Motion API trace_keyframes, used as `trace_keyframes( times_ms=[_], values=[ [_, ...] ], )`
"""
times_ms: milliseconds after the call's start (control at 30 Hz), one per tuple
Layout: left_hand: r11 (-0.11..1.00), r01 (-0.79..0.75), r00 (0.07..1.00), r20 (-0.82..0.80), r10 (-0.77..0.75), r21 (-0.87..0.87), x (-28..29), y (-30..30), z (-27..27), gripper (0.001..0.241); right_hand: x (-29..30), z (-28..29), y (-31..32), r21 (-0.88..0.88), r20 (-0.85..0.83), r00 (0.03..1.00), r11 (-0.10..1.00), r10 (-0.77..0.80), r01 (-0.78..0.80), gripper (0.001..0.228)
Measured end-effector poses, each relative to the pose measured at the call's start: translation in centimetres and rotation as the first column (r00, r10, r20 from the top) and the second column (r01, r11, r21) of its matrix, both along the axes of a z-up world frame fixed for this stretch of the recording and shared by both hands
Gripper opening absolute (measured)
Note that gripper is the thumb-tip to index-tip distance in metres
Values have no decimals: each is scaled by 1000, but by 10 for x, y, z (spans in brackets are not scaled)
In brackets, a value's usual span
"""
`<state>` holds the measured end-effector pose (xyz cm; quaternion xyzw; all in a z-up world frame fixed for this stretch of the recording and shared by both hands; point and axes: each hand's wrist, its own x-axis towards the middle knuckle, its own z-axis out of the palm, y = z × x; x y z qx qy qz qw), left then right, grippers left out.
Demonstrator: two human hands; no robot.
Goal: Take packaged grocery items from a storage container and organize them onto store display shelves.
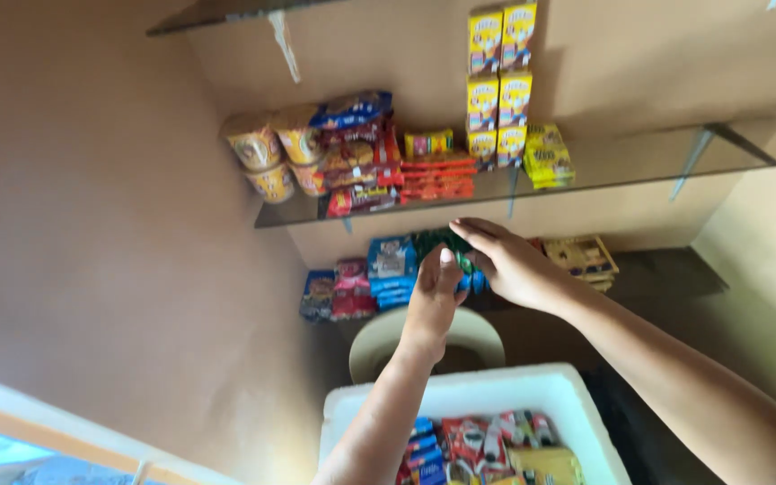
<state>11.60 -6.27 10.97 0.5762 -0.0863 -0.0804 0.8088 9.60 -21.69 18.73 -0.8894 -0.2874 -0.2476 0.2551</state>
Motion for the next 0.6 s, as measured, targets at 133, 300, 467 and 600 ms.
trace_keyframes(
  times_ms=[133, 300, 467, 600],
  values=[
    [998, -18, 998, -62, 22, 56, -24, 15, -24, 71, -33, -21, 16, 46, -80, 997, 999, 4, 0, 49],
    [1000, 9, 996, -88, -10, -11, -50, 36, -65, 59, -69, -66, 36, 123, -212, 971, 989, 106, -81, 44],
    [999, -1, 998, -60, 4, 34, -71, 50, -127, 49, -103, -112, 57, 175, -348, 933, 984, 92, -32, 40],
    [985, 7, 980, -200, 28, 170, -89, 65, -169, 44, -118, -160, 69, 250, -517, 849, 968, 110, 26, 49]
  ],
)
